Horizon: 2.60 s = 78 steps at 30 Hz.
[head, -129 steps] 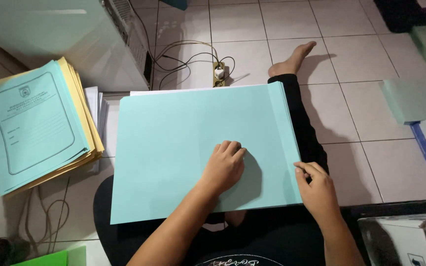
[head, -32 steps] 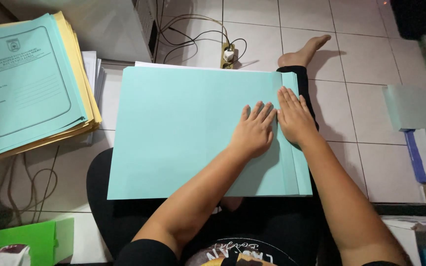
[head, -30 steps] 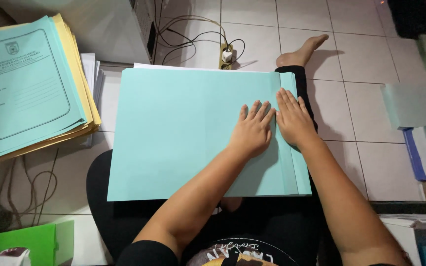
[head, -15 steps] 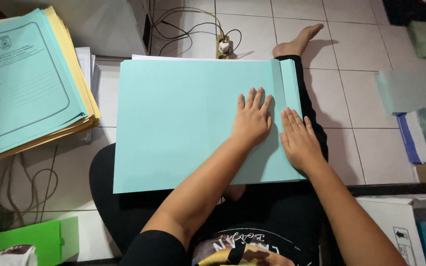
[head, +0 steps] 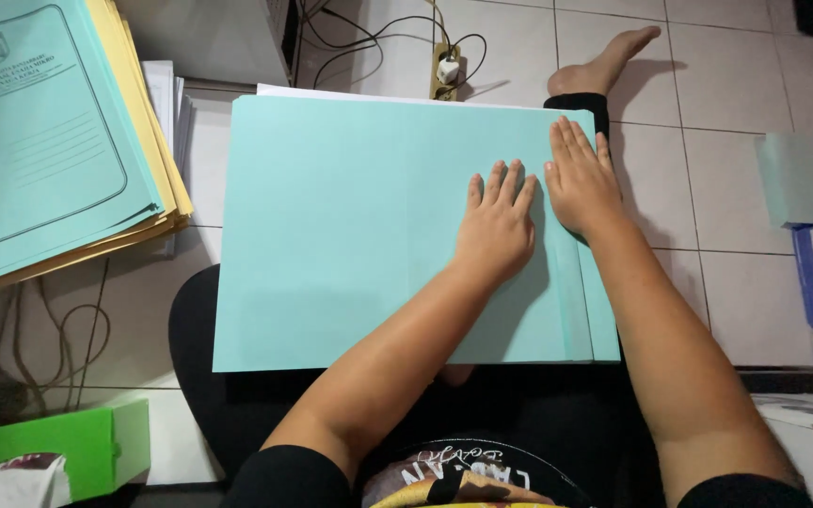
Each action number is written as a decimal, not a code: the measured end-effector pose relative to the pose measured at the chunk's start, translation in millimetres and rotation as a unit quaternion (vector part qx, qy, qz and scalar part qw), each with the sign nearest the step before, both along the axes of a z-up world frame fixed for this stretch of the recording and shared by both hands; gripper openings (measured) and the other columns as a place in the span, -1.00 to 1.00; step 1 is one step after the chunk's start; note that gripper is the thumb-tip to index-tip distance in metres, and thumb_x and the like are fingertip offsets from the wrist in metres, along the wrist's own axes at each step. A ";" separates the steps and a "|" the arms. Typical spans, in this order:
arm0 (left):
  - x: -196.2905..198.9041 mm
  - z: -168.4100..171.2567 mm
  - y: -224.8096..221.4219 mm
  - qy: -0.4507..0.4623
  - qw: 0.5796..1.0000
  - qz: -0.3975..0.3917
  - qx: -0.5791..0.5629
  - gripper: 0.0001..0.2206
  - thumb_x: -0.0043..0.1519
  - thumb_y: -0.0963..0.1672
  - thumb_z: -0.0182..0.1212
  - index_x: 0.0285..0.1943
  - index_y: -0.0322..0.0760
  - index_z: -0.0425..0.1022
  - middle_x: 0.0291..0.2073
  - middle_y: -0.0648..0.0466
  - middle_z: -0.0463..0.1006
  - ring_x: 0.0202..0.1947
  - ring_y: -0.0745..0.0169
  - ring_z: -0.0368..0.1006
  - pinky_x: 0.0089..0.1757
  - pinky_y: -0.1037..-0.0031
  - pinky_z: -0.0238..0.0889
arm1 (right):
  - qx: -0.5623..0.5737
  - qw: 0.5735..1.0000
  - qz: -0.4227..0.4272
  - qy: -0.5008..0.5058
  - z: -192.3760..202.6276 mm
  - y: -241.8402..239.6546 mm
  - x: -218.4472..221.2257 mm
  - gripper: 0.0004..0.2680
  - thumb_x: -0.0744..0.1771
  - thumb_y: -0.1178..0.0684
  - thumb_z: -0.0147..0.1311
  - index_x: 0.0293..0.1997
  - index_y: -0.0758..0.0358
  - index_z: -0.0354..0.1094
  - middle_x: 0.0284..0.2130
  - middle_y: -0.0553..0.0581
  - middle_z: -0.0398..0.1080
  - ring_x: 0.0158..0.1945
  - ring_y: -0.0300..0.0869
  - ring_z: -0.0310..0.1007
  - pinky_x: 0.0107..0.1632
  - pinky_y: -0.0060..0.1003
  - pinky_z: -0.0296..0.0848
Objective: Folding light blue paper folders along pre-scored lines and stacking them on the floor.
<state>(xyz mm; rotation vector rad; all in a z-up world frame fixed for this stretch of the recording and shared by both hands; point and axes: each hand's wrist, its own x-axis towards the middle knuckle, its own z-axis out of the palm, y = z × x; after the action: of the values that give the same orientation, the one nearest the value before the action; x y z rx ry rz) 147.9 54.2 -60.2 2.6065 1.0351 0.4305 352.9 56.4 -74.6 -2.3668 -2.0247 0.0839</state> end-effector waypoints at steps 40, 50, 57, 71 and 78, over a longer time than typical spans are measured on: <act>-17.6 7.6 1.7 0.045 0.997 -0.056 0.010 -0.49 0.39 0.02 -0.24 0.57 0.07 0.14 0.56 -0.07 0.05 0.57 -0.13 -0.11 0.39 -0.11 -0.28 | 0.003 0.996 0.049 -0.075 -16.0 12.0 25.5 -0.52 0.44 -0.19 -0.41 0.58 0.15 -0.13 0.53 0.16 -0.10 0.57 -0.03 -0.14 0.50 0.04 -0.12; -13.3 8.0 8.5 0.029 0.999 -0.019 -0.010 -0.48 0.38 0.00 -0.24 0.57 0.01 0.14 0.56 -0.06 0.06 0.57 -0.10 -0.11 0.40 -0.09 -0.31 | -0.006 0.999 -0.004 -0.048 28.2 -77.8 -50.6 -0.54 0.46 -0.13 -0.43 0.56 0.27 -0.11 0.53 0.23 -0.10 0.58 -0.02 -0.19 0.53 -0.02 -0.28; -5.1 -28.3 8.7 -0.115 0.987 0.014 0.111 -0.48 0.26 -0.04 0.01 0.43 -0.26 0.30 0.46 -0.22 0.20 0.50 -0.24 0.02 0.36 -0.07 -0.19 | 0.137 0.988 -0.033 -0.065 42.3 -233.5 -147.9 -0.60 0.34 0.02 -0.03 0.28 0.51 0.25 0.28 0.39 0.31 0.37 0.05 0.29 0.29 -0.17 0.30; -59.8 -3.7 -49.4 -0.092 0.990 -0.078 0.072 -0.52 0.30 -0.09 -0.04 0.39 -0.41 0.28 0.42 -0.28 0.21 0.48 -0.29 0.01 0.35 -0.09 -0.18 | 0.044 0.905 -0.284 0.315 50.2 -233.4 -103.9 -0.70 0.39 0.05 -0.09 0.25 0.32 0.34 -0.03 0.21 0.44 -0.16 -0.05 0.45 -0.06 -0.22 0.44; -67.3 9.2 -49.7 -0.217 0.966 -0.135 0.037 -0.72 0.15 -0.25 0.09 0.03 -0.42 0.51 0.13 -0.09 0.49 0.29 -0.15 0.28 0.26 0.04 0.07 | 0.017 0.908 -0.318 0.272 48.8 -216.1 -110.3 -0.73 0.37 0.00 -0.03 0.12 0.28 0.43 -0.01 0.23 0.50 -0.10 0.02 0.56 -0.03 -0.17 0.51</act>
<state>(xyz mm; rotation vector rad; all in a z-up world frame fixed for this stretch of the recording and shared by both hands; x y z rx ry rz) 80.5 4.5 -51.0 2.4980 0.5201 0.9307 242.6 -159.7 -25.8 -2.4712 -0.9614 0.5998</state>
